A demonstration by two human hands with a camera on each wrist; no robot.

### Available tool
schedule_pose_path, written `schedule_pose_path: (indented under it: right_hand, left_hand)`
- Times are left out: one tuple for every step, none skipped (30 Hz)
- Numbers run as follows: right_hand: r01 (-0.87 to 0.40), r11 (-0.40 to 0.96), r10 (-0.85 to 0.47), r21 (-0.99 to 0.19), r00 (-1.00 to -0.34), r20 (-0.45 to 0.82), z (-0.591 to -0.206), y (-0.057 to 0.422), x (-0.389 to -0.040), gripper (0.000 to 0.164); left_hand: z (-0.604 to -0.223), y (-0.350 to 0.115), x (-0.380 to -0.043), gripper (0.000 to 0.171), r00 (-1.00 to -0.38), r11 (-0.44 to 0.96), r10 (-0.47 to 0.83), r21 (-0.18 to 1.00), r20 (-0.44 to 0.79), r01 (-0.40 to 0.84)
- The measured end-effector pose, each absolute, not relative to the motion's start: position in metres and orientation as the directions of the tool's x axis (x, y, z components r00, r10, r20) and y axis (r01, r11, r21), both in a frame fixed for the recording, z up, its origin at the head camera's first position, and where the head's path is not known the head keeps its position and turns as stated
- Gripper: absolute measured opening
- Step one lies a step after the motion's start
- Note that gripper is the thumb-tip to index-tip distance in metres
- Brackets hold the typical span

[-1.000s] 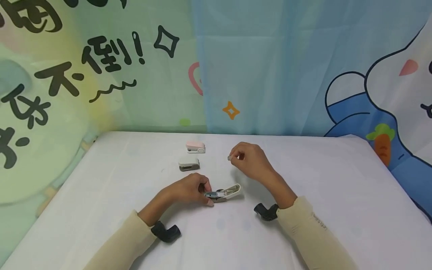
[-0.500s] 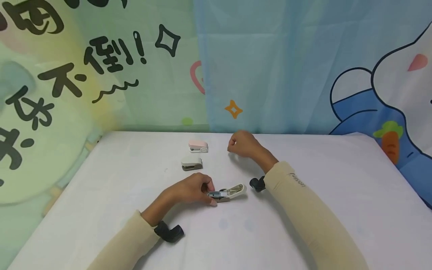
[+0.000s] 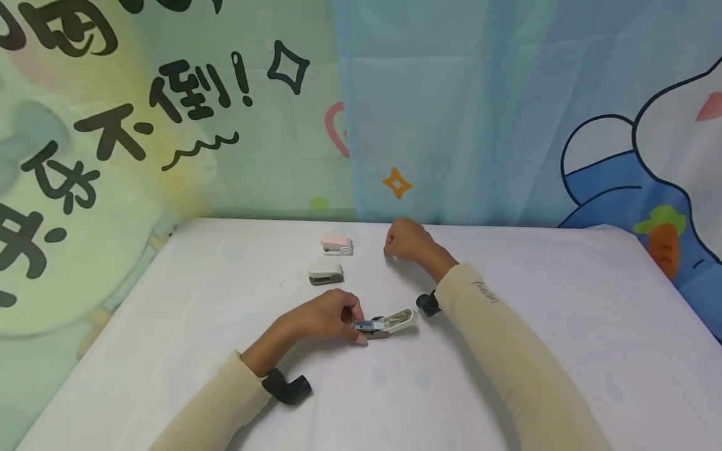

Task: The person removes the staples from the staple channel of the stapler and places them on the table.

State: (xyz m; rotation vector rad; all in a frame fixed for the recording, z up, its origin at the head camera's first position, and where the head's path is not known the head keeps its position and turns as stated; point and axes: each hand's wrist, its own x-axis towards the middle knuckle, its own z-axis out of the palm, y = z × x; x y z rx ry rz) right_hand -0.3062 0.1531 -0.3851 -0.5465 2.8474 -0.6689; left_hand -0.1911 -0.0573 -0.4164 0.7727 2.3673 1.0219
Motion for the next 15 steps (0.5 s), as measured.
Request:
schedule_pose_path:
  right_hand:
    - [-0.306, 0.835, -0.384, -0.458, -0.919, -0.086, -0.3862, 0.1551, -0.3067, 0.01]
    - [-0.305, 0.837, -0.385, -0.455, -0.918, -0.094, -0.387, 0.157, -0.3071, 0.01]
    - [-0.303, 0.839, -0.387, -0.452, -0.917, -0.103, -0.3876, 0.1588, -0.3076, 0.009]
    - [-0.307, 0.84, -0.392, -0.448, -0.914, -0.108, -0.3876, 0.1603, -0.3076, 0.009]
    - [-0.308, 0.841, -0.395, -0.444, -0.912, -0.114, -0.3876, 0.1611, -0.308, 0.01]
    - [-0.312, 0.843, -0.399, -0.438, -0.909, -0.12, -0.3875, 0.1615, -0.3082, 0.01]
    - [-0.318, 0.843, -0.405, -0.434, -0.906, -0.124, -0.3871, 0.1617, -0.3084, 0.01]
    - [-0.323, 0.845, -0.409, -0.426, -0.904, -0.126, -0.387, 0.1615, -0.3086, 0.011]
    - [-0.332, 0.845, -0.416, -0.419, -0.9, -0.127, -0.3866, 0.1615, -0.3088, 0.011]
    - [-0.336, 0.848, -0.418, -0.41, -0.899, -0.128, -0.3864, 0.1613, -0.309, 0.012]
    - [-0.338, 0.852, -0.417, -0.401, -0.9, -0.128, -0.3865, 0.1611, -0.309, 0.012]
    - [-0.34, 0.855, -0.416, -0.39, -0.9, -0.127, -0.3865, 0.161, -0.3089, 0.013]
    - [-0.339, 0.861, -0.411, -0.379, -0.902, -0.128, -0.3867, 0.1609, -0.3087, 0.013]
    - [-0.34, 0.865, -0.409, -0.368, -0.903, -0.128, -0.3872, 0.161, -0.3088, 0.014]
    - [-0.341, 0.87, -0.407, -0.357, -0.904, -0.128, -0.3873, 0.1611, -0.3085, 0.014]
  left_hand:
    - [-0.4169, -0.057, -0.1913, 0.02, -0.743, 0.568, 0.647, 0.76, -0.173, 0.317]
    - [-0.4169, -0.0566, -0.1914, 0.02, -0.741, 0.566, 0.649, 0.76, -0.172, 0.319]
    - [-0.4169, -0.0562, -0.1915, 0.02, -0.739, 0.563, 0.652, 0.761, -0.17, 0.322]
    - [-0.4166, -0.056, -0.1915, 0.02, -0.739, 0.563, 0.653, 0.76, -0.168, 0.324]
    - [-0.4161, -0.0559, -0.1915, 0.02, -0.739, 0.564, 0.652, 0.76, -0.171, 0.322]
    - [-0.4153, -0.056, -0.1913, 0.019, -0.74, 0.567, 0.65, 0.759, -0.173, 0.32]
    - [-0.4147, -0.0562, -0.1911, 0.019, -0.743, 0.571, 0.647, 0.756, -0.174, 0.32]
    - [-0.4135, -0.0565, -0.1908, 0.019, -0.744, 0.573, 0.645, 0.756, -0.176, 0.318]
    - [-0.4129, -0.0568, -0.1907, 0.019, -0.746, 0.575, 0.642, 0.755, -0.178, 0.315]
    - [-0.4123, -0.0572, -0.1905, 0.019, -0.747, 0.577, 0.64, 0.754, -0.179, 0.313]
    - [-0.412, -0.0575, -0.1904, 0.019, -0.748, 0.577, 0.639, 0.755, -0.18, 0.312]
    - [-0.4117, -0.0578, -0.1902, 0.019, -0.748, 0.578, 0.639, 0.754, -0.18, 0.312]
    - [-0.4117, -0.0581, -0.1901, 0.019, -0.748, 0.579, 0.638, 0.754, -0.181, 0.312]
    - [-0.4118, -0.0583, -0.1901, 0.019, -0.748, 0.58, 0.638, 0.754, -0.183, 0.31]
    - [-0.412, -0.0585, -0.1901, 0.019, -0.749, 0.58, 0.637, 0.754, -0.184, 0.308]
